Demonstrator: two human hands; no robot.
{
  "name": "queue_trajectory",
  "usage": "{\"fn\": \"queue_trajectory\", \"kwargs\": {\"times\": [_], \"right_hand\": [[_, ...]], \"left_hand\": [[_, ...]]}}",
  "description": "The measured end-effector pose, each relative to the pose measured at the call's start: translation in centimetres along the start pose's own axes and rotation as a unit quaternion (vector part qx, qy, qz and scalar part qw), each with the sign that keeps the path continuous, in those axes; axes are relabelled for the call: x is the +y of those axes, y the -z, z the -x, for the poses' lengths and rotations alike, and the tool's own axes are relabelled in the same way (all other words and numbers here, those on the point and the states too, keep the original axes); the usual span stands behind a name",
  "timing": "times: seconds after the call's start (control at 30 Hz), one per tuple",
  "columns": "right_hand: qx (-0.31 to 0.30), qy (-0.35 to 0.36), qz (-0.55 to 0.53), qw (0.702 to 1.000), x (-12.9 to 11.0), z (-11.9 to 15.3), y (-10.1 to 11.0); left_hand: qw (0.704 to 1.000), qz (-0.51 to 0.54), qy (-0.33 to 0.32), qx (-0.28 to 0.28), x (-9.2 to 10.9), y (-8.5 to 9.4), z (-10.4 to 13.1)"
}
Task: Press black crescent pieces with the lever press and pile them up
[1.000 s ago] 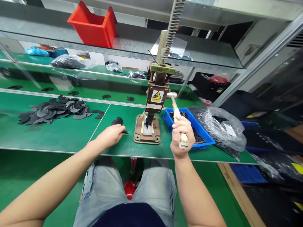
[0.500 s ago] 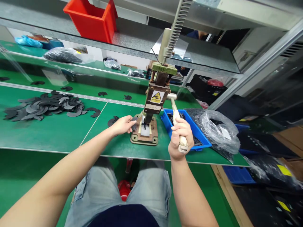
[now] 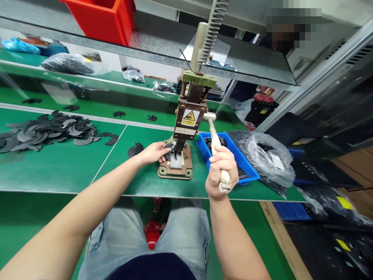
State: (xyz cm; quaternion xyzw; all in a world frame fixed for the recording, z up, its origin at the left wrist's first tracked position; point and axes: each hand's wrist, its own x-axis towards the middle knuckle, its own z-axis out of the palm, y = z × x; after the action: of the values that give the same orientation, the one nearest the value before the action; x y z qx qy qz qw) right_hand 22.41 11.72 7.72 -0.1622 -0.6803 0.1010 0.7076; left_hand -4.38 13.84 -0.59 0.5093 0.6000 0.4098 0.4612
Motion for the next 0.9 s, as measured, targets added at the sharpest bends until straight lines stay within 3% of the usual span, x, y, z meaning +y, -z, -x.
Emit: {"fn": "queue_trajectory", "kwargs": {"times": [0.27, 0.5, 0.67, 0.77, 0.9], "right_hand": [[0.022, -0.001, -0.01, 1.0, 0.1, 0.2, -0.4], [0.043, 0.002, -0.012, 0.999, 0.2, 0.1, -0.9], [0.04, 0.013, -0.02, 0.999, -0.2, -0.2, -0.9], [0.027, 0.029, -0.027, 0.999, -0.4, -3.4, -1.3], [-0.026, 0.02, -0.028, 0.999, 0.3, -11.1, -2.1]], "left_hand": [[1.0, -0.002, 0.028, -0.012, 0.7, 0.1, -0.7], [0.991, 0.018, 0.117, -0.058, 1.3, 0.5, -1.6], [0.98, 0.046, 0.186, -0.055, 1.9, 0.5, -1.8], [0.976, 0.073, 0.196, -0.053, 2.0, 0.2, -1.6], [0.982, 0.087, 0.162, -0.035, 2.3, -0.6, -0.6]]}}
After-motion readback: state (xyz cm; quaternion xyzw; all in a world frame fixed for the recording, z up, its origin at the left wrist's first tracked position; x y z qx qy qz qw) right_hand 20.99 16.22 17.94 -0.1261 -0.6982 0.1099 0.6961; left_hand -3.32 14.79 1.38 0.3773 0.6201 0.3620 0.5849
